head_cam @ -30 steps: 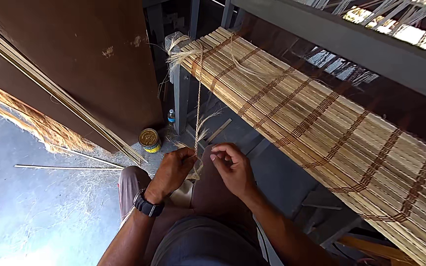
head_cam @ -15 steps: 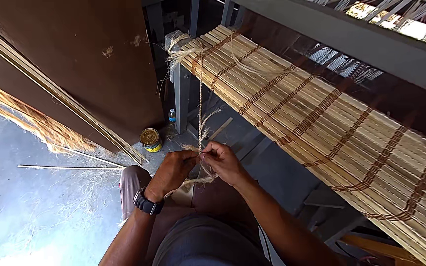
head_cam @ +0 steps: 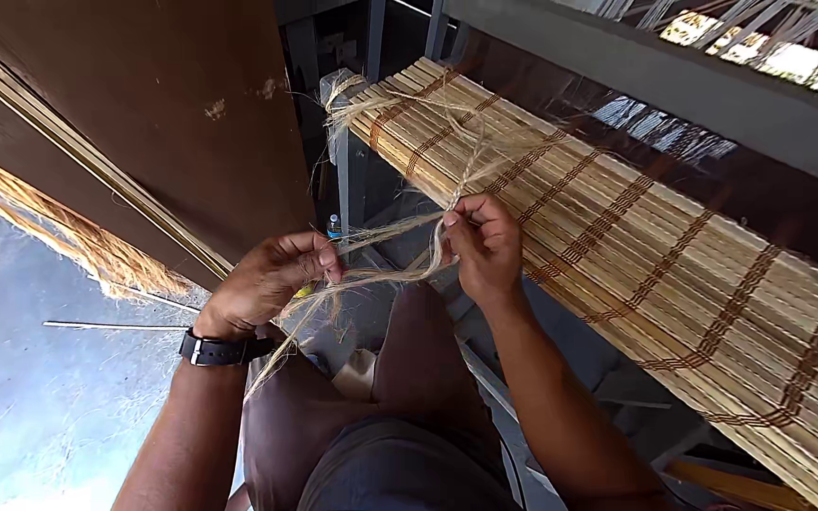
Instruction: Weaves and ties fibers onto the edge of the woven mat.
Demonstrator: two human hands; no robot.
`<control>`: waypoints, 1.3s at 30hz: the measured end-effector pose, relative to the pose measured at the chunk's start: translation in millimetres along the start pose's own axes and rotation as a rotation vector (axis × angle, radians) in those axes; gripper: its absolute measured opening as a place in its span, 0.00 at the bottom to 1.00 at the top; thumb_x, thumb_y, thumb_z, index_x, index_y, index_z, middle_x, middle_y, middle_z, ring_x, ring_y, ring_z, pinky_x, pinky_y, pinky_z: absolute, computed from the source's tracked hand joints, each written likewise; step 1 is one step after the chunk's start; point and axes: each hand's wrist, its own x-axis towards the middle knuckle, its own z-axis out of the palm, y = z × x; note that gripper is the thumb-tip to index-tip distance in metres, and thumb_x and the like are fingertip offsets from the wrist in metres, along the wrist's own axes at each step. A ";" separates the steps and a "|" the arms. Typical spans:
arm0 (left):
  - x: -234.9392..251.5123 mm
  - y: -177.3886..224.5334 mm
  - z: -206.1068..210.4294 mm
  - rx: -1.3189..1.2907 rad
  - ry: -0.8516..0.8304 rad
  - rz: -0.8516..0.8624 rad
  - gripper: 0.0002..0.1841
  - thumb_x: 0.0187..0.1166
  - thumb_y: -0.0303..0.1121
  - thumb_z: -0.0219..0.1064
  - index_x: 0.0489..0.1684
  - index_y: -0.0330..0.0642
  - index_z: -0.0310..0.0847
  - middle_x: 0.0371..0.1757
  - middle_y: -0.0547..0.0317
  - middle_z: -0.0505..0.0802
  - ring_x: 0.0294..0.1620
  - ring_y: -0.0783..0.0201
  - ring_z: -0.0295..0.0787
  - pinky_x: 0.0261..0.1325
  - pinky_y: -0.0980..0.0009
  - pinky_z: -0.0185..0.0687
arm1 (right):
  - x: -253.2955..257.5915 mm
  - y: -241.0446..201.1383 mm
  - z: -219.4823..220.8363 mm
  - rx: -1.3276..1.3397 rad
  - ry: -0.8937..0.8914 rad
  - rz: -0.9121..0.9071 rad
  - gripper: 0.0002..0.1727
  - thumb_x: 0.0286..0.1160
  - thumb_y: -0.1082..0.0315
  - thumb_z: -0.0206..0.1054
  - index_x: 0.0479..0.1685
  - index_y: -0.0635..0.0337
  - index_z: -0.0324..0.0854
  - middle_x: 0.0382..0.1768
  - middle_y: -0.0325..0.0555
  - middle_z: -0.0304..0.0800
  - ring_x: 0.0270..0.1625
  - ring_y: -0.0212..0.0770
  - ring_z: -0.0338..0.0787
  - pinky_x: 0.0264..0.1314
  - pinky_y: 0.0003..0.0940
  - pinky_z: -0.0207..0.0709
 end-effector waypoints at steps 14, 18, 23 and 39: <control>-7.5 104.6 -74.1 0.577 0.060 -0.134 0.06 0.78 0.34 0.67 0.40 0.46 0.89 0.32 0.63 0.91 0.33 0.72 0.86 0.40 0.77 0.83 | 51.4 11.3 13.1 -0.419 -0.074 -0.187 0.08 0.88 0.65 0.62 0.51 0.59 0.79 0.30 0.44 0.83 0.23 0.32 0.79 0.24 0.28 0.77; -10.5 100.0 -88.4 0.798 0.146 -0.284 0.02 0.80 0.28 0.70 0.41 0.41 0.85 0.32 0.58 0.91 0.33 0.66 0.86 0.39 0.69 0.84 | 63.6 6.0 32.6 -0.232 -0.090 -0.104 0.08 0.87 0.64 0.62 0.51 0.58 0.80 0.32 0.40 0.82 0.24 0.29 0.78 0.26 0.25 0.75; -1.5 79.7 -105.5 0.716 0.482 -0.048 0.04 0.83 0.33 0.66 0.45 0.43 0.83 0.36 0.66 0.91 0.36 0.74 0.84 0.42 0.73 0.81 | 98.0 -13.8 70.4 0.549 -0.147 0.072 0.05 0.86 0.71 0.58 0.42 0.53 0.78 0.25 0.31 0.79 0.21 0.27 0.76 0.31 0.28 0.83; -3.2 70.4 -19.3 0.934 0.475 0.026 0.15 0.88 0.43 0.62 0.58 0.43 0.87 0.43 0.53 0.95 0.35 0.59 0.93 0.39 0.57 0.92 | 91.3 -28.1 125.8 0.515 -0.150 0.539 0.06 0.88 0.65 0.62 0.46 0.56 0.82 0.27 0.35 0.78 0.15 0.25 0.66 0.16 0.18 0.65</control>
